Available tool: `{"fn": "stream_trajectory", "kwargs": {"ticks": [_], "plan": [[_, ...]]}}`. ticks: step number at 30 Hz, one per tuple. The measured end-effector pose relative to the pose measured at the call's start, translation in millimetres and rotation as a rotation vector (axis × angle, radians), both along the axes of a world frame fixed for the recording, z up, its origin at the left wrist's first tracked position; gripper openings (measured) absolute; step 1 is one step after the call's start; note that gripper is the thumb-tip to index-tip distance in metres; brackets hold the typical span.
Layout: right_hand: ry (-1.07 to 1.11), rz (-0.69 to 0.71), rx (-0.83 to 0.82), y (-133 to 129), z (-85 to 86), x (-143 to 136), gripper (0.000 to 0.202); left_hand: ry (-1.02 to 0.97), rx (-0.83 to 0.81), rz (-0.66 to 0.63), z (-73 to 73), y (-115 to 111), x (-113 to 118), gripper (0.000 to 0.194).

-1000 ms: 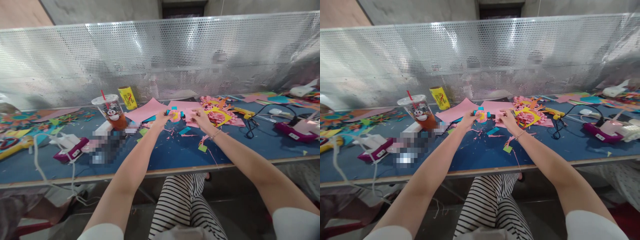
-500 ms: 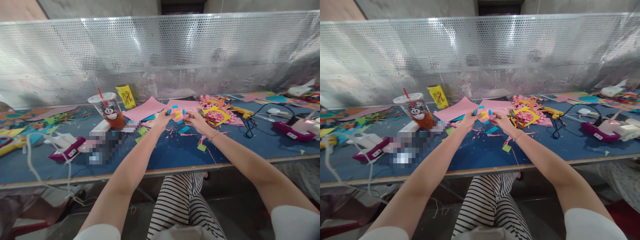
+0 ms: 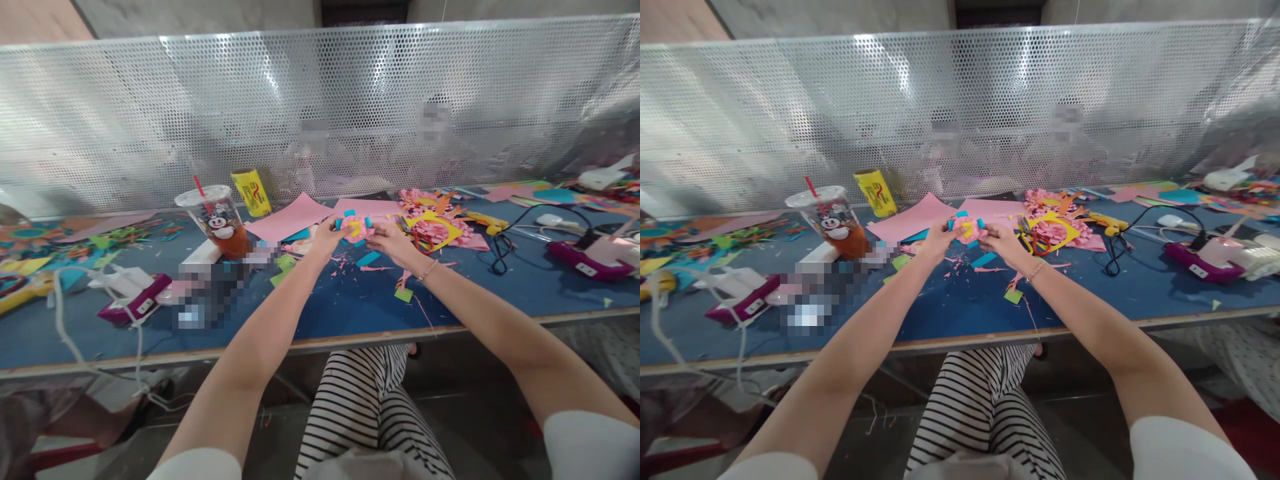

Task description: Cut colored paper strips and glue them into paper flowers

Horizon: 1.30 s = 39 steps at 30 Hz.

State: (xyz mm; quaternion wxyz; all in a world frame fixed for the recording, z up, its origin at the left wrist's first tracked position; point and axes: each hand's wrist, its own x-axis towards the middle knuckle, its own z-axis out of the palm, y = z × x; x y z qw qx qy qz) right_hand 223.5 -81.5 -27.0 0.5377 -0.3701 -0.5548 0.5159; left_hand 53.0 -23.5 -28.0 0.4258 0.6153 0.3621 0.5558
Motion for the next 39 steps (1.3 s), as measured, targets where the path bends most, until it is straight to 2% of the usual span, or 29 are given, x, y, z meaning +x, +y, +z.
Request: {"fn": "stream_trajectory", "kwargs": {"ticks": [3, 8, 15, 23, 27, 31, 39], "plan": [[0.021, 0.012, 0.010, 0.5, -0.1, 0.3, 0.035, 0.018, 0.038, -0.073, -0.7, 3.3, -0.8, 0.033], [0.035, 0.018, 0.015, 1.0, 0.0, 1.4, 0.037, 0.005, 0.053, -0.081, -0.2, 2.8, -0.3, 0.033], [0.112, -0.023, 0.001, 1.0, 1.0, 0.4, 0.044, 0.005, 0.061, 0.019, 1.7, -3.1, 2.0, 0.030], [0.084, -0.024, 0.003, -2.0, 4.4, 0.6, 0.038, 0.138, 0.147, 0.148, 8.4, -12.1, 3.9, 0.027], [0.001, -0.015, 0.107, 0.1, 1.4, 2.6, 0.033, 0.195, 0.224, 0.251, 13.7, -17.8, 5.5, 0.024], [-0.113, -0.057, 0.264, -0.4, 2.1, 3.1, 0.024, 0.221, 0.357, 0.303, 17.1, -23.7, 7.5, 0.019], [-0.418, -0.319, 0.547, -9.6, 11.9, 3.5, 0.014, 0.196, 0.543, 0.304, 17.8, -33.4, 11.0, 0.015]]}}
